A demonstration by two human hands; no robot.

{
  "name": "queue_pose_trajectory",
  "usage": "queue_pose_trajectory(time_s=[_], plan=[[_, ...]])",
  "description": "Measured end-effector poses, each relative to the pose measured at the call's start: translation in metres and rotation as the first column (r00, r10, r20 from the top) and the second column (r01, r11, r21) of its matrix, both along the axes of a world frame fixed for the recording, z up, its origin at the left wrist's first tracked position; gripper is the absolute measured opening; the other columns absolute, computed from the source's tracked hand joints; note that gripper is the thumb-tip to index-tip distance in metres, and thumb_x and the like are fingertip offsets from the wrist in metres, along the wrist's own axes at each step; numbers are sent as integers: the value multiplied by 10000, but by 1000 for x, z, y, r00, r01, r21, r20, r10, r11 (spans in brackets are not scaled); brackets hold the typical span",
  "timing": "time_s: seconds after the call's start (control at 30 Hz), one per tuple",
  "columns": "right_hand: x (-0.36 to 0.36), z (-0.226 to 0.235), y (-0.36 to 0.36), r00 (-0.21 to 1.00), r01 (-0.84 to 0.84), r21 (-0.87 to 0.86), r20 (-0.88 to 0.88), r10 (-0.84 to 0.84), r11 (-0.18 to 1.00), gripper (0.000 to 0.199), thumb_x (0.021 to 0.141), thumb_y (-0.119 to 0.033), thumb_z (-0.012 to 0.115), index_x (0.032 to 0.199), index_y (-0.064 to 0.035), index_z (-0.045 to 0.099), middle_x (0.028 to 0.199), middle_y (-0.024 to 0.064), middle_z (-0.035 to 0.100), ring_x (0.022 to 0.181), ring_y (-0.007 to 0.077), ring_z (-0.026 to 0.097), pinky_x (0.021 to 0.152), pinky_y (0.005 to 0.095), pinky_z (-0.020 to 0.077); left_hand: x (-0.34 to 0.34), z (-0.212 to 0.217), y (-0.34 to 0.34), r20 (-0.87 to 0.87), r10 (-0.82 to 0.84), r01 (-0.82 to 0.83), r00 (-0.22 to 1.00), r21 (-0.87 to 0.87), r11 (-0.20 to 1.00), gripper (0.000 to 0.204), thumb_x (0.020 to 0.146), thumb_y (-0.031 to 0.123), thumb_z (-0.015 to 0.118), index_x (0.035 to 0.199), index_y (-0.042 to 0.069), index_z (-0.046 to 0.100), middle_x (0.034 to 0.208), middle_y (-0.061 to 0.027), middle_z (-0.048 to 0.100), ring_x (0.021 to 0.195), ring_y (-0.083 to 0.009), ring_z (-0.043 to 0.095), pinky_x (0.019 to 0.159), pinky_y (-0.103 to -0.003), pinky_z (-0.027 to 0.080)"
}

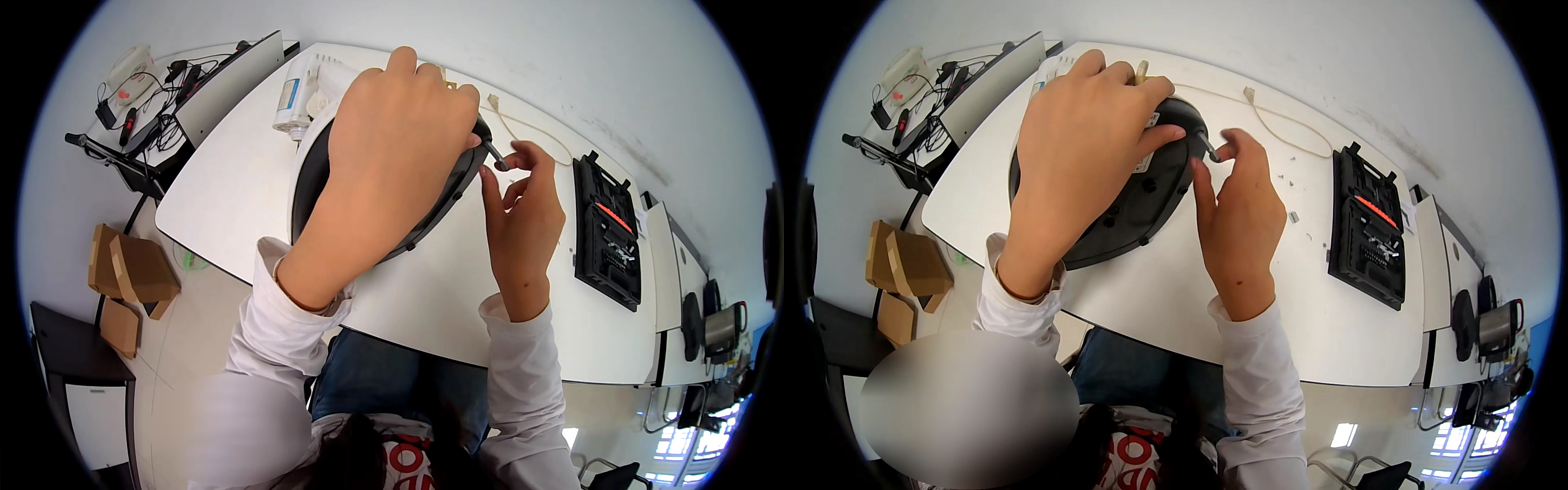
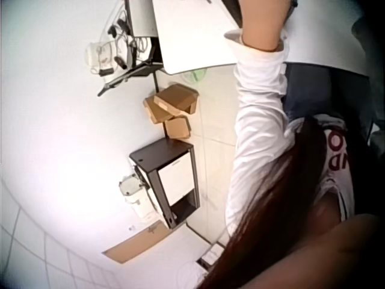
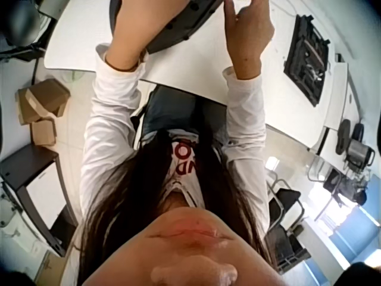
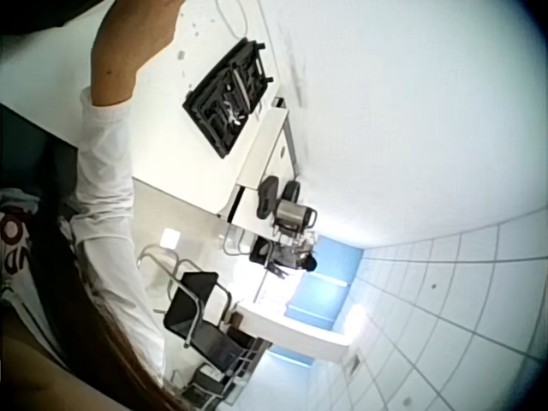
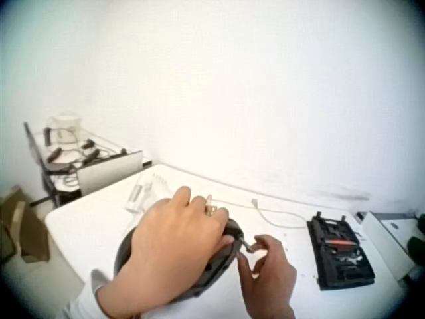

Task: The person uses a screwdriver to fasten screws into the underside of a black appliance base. They repeatedly pick up screws, align them with holes, and tighten them while rotating the base to access different positions.

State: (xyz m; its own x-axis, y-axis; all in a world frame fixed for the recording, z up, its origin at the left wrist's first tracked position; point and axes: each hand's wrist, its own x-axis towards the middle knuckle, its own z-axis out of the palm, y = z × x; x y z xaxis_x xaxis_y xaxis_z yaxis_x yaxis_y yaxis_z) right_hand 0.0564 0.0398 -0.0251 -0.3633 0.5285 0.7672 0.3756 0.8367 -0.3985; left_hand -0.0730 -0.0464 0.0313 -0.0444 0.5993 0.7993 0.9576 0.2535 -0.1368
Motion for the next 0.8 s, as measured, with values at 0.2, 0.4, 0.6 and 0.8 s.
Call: queue_pose_trajectory(time_s=[0.2,0.4,0.6,0.8], plan=[[-2,-3,13,1000,-6,230,-24,12,973,171,895,-143,667,931,-38,537,786,48,614,509,193,553,468,270,428,0,1,1,-28,10,-10,1000,-5,1000,252,687,300,767,839,116,685,686,-26,594,737,-209,574,557,-326,458],[-9,-11,14,997,75,178,-9,-75,981,236,924,-194,639,827,-55,475,651,39,573,462,207,518,428,283,396,1,1,3,-37,25,-26,999,-21,999,257,678,295,772,839,113,691,684,-29,599,738,-210,578,557,-329,462],[-10,-3,14,987,117,233,83,-139,965,311,932,-222,629,769,-73,411,582,44,495,423,222,445,398,307,344,1,1,5,-44,28,-29,999,-30,999,257,679,291,773,851,116,698,696,-29,610,743,-213,581,562,-329,469],[-3,4,17,977,115,225,152,-151,968,295,916,-255,646,804,-70,445,605,45,521,440,222,477,401,308,356,-1,2,7,-64,-16,17,998,16,1000,243,667,289,780,672,91,639,619,-42,570,713,-200,570,525,-306,428]])
